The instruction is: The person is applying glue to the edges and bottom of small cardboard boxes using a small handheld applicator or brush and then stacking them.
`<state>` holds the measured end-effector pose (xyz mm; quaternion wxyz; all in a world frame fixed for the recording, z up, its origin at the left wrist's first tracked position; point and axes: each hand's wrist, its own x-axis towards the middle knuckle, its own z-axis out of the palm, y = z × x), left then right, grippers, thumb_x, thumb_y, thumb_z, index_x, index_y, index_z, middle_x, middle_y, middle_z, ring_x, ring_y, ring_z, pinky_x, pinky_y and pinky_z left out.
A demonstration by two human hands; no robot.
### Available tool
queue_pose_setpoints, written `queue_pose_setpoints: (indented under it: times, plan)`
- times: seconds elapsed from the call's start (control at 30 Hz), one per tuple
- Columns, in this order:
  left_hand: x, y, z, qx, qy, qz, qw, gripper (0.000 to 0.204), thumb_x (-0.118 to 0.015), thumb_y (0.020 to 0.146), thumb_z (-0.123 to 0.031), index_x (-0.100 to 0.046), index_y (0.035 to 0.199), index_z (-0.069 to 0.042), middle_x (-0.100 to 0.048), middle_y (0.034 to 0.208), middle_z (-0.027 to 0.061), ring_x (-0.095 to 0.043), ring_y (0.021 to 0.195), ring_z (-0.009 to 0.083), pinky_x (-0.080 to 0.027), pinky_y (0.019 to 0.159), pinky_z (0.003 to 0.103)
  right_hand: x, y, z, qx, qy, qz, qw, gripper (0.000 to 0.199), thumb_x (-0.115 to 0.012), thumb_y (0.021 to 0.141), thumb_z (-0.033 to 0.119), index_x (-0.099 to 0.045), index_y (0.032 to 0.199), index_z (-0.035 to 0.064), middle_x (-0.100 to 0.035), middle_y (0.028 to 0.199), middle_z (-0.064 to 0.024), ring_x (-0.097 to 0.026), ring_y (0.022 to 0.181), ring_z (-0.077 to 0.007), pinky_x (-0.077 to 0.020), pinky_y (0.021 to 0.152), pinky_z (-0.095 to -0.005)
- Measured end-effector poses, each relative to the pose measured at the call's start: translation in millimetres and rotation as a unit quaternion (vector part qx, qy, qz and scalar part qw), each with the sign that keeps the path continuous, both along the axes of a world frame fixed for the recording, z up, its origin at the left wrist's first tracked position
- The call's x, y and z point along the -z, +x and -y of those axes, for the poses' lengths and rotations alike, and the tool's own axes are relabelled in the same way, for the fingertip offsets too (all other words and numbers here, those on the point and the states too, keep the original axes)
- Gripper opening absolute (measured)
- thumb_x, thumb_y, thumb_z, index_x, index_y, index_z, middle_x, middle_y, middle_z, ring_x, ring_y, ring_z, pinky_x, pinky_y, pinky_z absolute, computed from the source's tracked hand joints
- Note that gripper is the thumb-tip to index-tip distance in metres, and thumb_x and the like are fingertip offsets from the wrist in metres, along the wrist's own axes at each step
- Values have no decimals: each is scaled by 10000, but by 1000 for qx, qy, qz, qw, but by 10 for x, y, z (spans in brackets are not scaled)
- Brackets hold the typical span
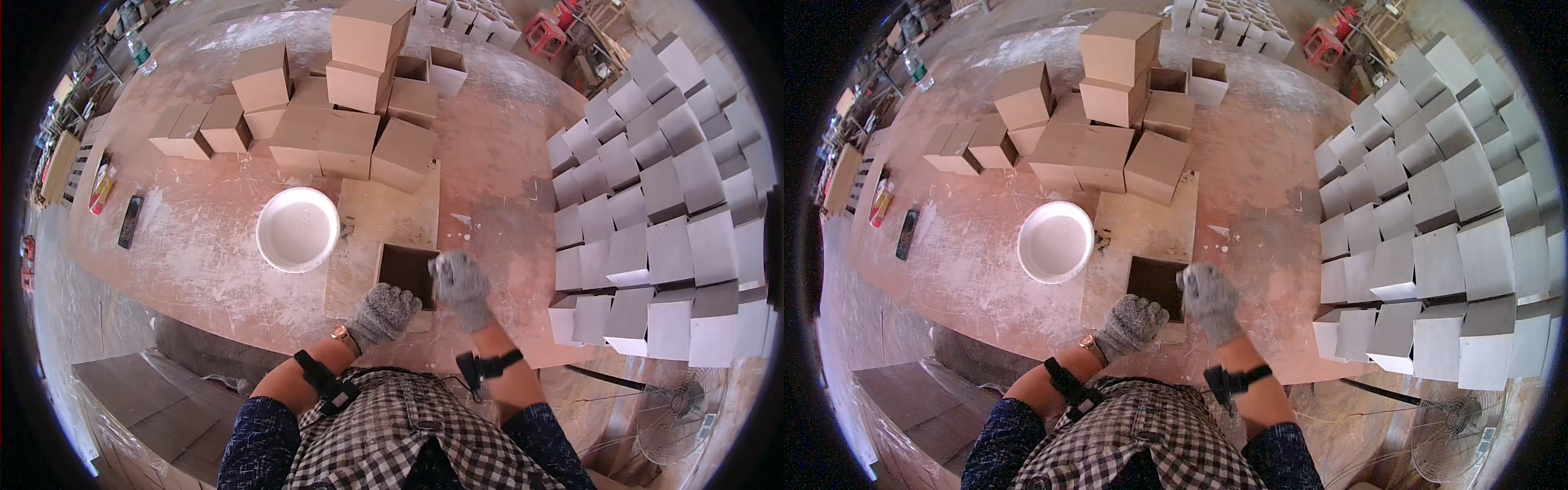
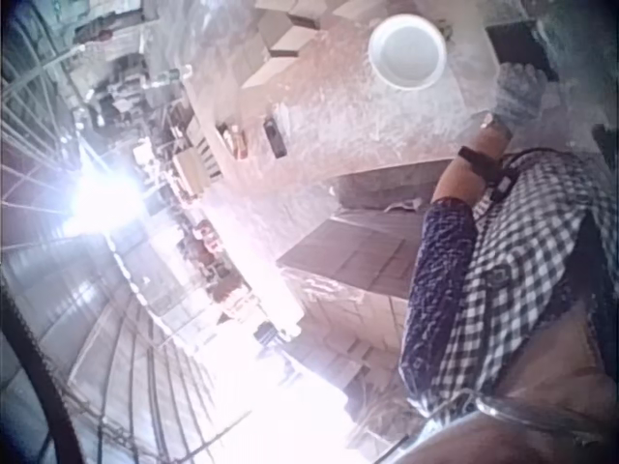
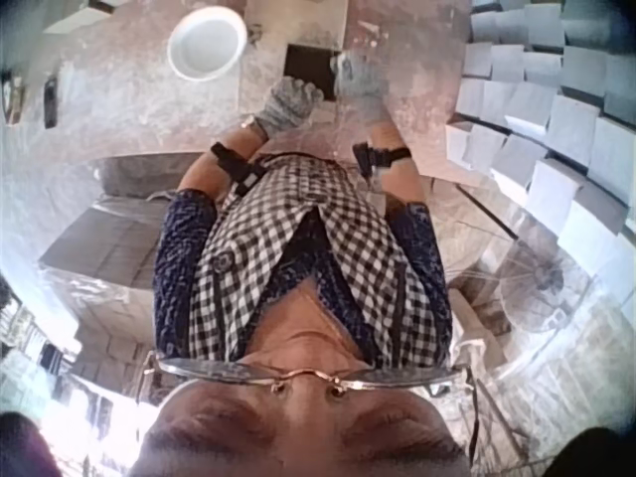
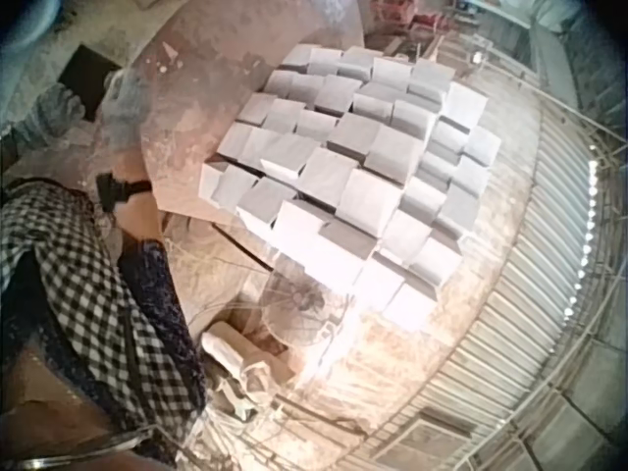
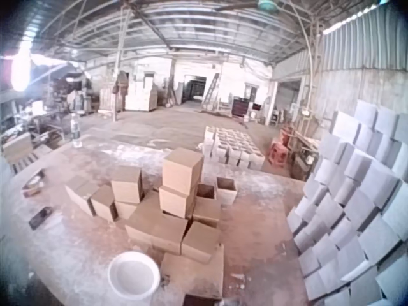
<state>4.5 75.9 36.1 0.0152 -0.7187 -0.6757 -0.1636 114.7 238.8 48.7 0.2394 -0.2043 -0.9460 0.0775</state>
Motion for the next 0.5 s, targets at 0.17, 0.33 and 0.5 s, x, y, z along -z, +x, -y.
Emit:
queue_pose_setpoints:
  times: [0.17,0.33,0.5]
  plan:
    - [-9,-14,26,5,9,18,1000,184,-581,727,-261,-571,841,-117,-542,748,54,-556,705,234,-419,657,387,-130,539,513,-44,-98,16,994,94,-567,880,227,-570,894,134,-575,803,-90,-599,680,-294,-482,570,-412]
    - [40,-9,46,5,20,3,1000,160,-567,742,-257,-568,827,-122,-536,738,58,-552,689,234,-411,640,390,-336,477,424,-144,-139,18,980,66,-589,868,192,-567,874,130,-585,799,-88,-597,656,-293,-480,552,-408]
    - [-5,-7,18,4,-21,-3,1000,160,-559,753,-254,-578,845,-125,-548,760,58,-560,719,238,-410,659,388,-167,-15,-103,-26,-25,-57,998,128,-646,851,226,-570,879,127,-592,758,-91,-606,691,-275,-492,592,-386]
